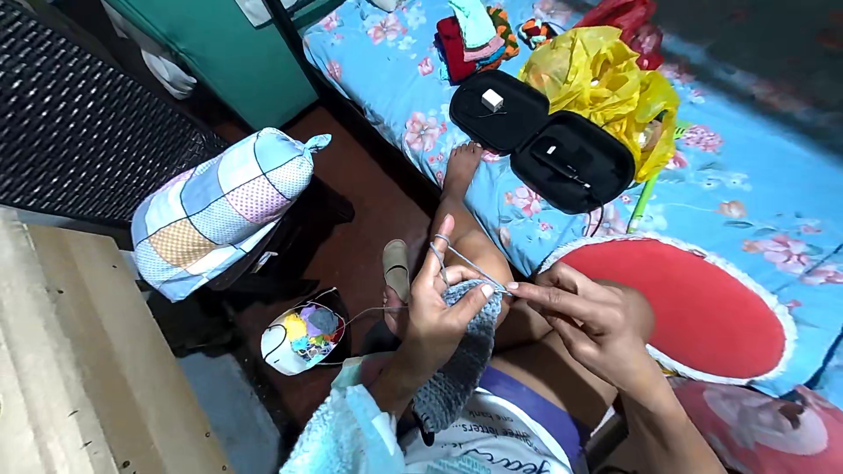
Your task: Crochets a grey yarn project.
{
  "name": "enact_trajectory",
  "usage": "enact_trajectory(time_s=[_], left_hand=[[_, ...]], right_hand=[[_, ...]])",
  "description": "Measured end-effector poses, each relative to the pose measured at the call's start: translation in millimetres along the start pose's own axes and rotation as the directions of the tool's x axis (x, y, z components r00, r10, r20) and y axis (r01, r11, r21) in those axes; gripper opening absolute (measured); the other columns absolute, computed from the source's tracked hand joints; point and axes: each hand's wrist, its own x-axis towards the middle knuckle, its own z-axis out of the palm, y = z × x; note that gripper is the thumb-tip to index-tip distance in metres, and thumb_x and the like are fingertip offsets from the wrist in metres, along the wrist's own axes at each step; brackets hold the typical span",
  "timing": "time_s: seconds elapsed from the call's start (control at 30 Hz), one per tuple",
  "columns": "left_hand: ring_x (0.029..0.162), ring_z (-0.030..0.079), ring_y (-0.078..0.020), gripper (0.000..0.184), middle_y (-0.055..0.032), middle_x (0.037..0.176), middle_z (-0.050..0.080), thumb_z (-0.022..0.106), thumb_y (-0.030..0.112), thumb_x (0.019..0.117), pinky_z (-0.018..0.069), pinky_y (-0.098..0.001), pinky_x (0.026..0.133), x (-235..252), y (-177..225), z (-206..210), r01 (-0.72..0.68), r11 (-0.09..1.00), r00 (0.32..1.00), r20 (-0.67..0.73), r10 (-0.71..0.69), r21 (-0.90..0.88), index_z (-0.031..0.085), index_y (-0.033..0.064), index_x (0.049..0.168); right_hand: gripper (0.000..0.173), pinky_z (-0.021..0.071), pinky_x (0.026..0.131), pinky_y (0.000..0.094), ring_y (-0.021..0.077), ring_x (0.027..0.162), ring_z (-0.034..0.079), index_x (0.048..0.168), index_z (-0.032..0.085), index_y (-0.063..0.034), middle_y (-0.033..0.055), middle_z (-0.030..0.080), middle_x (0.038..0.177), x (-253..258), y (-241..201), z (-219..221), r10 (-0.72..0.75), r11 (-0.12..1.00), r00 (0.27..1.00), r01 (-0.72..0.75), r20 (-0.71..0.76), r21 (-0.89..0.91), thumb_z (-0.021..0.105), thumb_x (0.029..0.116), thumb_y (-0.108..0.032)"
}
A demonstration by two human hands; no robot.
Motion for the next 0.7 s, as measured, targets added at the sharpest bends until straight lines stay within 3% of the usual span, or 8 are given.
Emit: enact_trajectory(time_s=[0.23,0.5,0.6,0.7], left_hand=[[0.087,0.071,-0.0092,0.083,-0.0073,0.093,0.074,0.064,-0.009,0.0871,0.0584,-0.0258,0.086,-4.4,-3.7,4.5,-0.085,0.992,0.996,-0.009,0.087,0.090,0.018,-0.0121,0.155],[0.086,0.071,-0.0065,0.074,-0.0067,0.093,0.074,0.066,-0.006,0.0870,0.0590,-0.0238,0.084,-10.3,-16.5,10.7,-0.251,0.933,0.964,-0.021,0.266,0.259,0.026,-0.0206,0.148],[0.087,0.071,-0.0061,0.076,-0.0072,0.095,0.075,0.069,-0.003,0.0861,0.0598,-0.0231,0.084,-12.2,-19.8,13.1,-0.291,0.901,0.950,-0.015,0.313,0.323,0.028,-0.0220,0.146],[0.088,0.072,-0.0060,0.078,-0.0061,0.094,0.075,0.069,-0.004,0.0864,0.0597,-0.0232,0.084,-11.9,-19.8,14.8,-0.287,0.917,0.952,-0.020,0.304,0.278,0.024,-0.0207,0.148]], right_hand=[[0.043,0.0379,0.048,0.0283,0.0152,0.060,0.053,0.123,0.077,-0.0233,0.0092,0.059,0.081,-1.2,-23.7,-3.8,-0.046,0.925,0.999,0.034,-0.022,-0.379,0.051,0.0930,-0.007],[0.041,0.0370,0.044,0.0322,0.0213,0.056,0.054,0.122,0.077,-0.0198,0.0112,0.060,0.080,-5.8,-39.0,3.5,-0.059,0.822,0.997,0.020,-0.051,-0.569,0.052,0.0925,-0.007],[0.041,0.0392,0.045,0.0302,0.0200,0.058,0.055,0.123,0.077,-0.0168,0.0121,0.060,0.082,-11.6,-42.1,15.3,-0.018,0.840,0.992,-0.053,-0.126,-0.540,0.054,0.0904,-0.006],[0.042,0.0448,0.054,0.0218,0.0112,0.067,0.055,0.130,0.072,-0.0118,0.0090,0.059,0.088,-15.7,-40.1,29.4,0.098,0.949,0.975,-0.153,-0.201,-0.277,0.054,0.0924,-0.006]])
